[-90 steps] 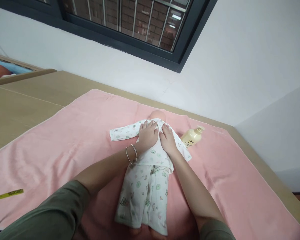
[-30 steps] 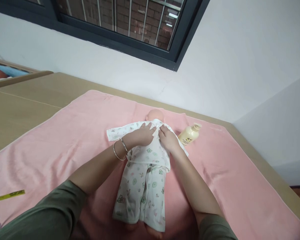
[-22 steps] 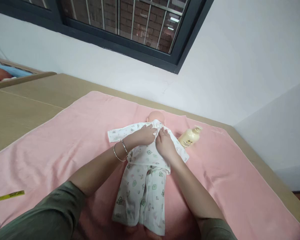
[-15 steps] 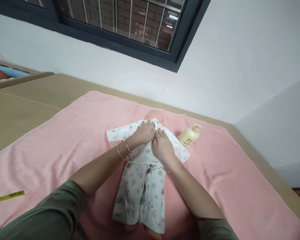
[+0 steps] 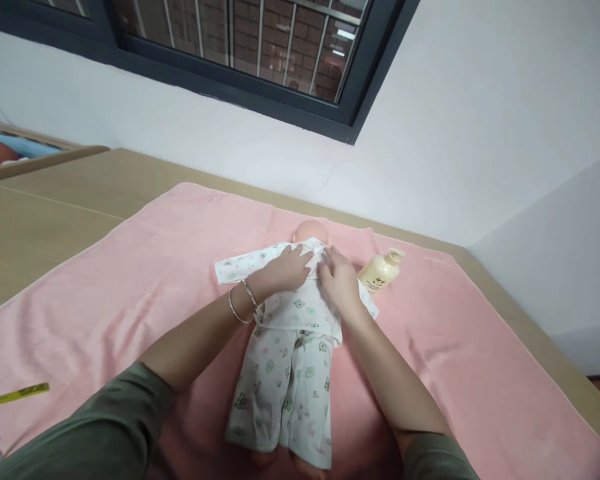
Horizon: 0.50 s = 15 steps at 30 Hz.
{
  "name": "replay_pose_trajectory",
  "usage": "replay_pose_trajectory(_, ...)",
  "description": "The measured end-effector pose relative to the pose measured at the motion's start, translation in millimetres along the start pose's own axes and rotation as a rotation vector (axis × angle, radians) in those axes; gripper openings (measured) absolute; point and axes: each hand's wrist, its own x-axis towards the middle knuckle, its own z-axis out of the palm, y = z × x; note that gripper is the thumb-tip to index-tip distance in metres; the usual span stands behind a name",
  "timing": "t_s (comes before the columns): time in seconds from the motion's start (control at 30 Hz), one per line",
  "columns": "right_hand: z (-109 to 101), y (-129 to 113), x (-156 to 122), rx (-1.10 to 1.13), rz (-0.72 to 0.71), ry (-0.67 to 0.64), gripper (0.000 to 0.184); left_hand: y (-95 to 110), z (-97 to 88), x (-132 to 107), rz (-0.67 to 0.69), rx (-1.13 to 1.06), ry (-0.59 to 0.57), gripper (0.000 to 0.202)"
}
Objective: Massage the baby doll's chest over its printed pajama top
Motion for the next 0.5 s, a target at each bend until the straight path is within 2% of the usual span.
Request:
replay_pose_trajectory(0.07, 6, -4, -4, 0.011, -0.028, 0.05, 0.06, -6, -8.5, 4, -0.006, -0.038, -0.024, 0.047)
replay_pose_trajectory(0.17, 14, -8, -8, 0.01, -0.073, -0.055, 0.057, -9, -14.8, 9, -0.134, -0.077, 0.028, 0.039)
replay_pose_trajectory(0.23, 14, -8, -8, 0.014, -0.072, -0.074, 0.054, -8, -15.9, 11, -0.188, -0.078, 0.054, 0.038)
replay_pose_trajectory(0.37, 12, -8, -8, 0.027, -0.079, 0.028, 0.057, -9, -18.0, 10, -0.125, -0.059, -0.004, 0.036)
replay_pose_trajectory(0.5, 16, -9, -8, 0.016, -0.067, -0.091, 0.06, -14, -22.2, 6, -0.037, 0.007, -0.109, 0.039)
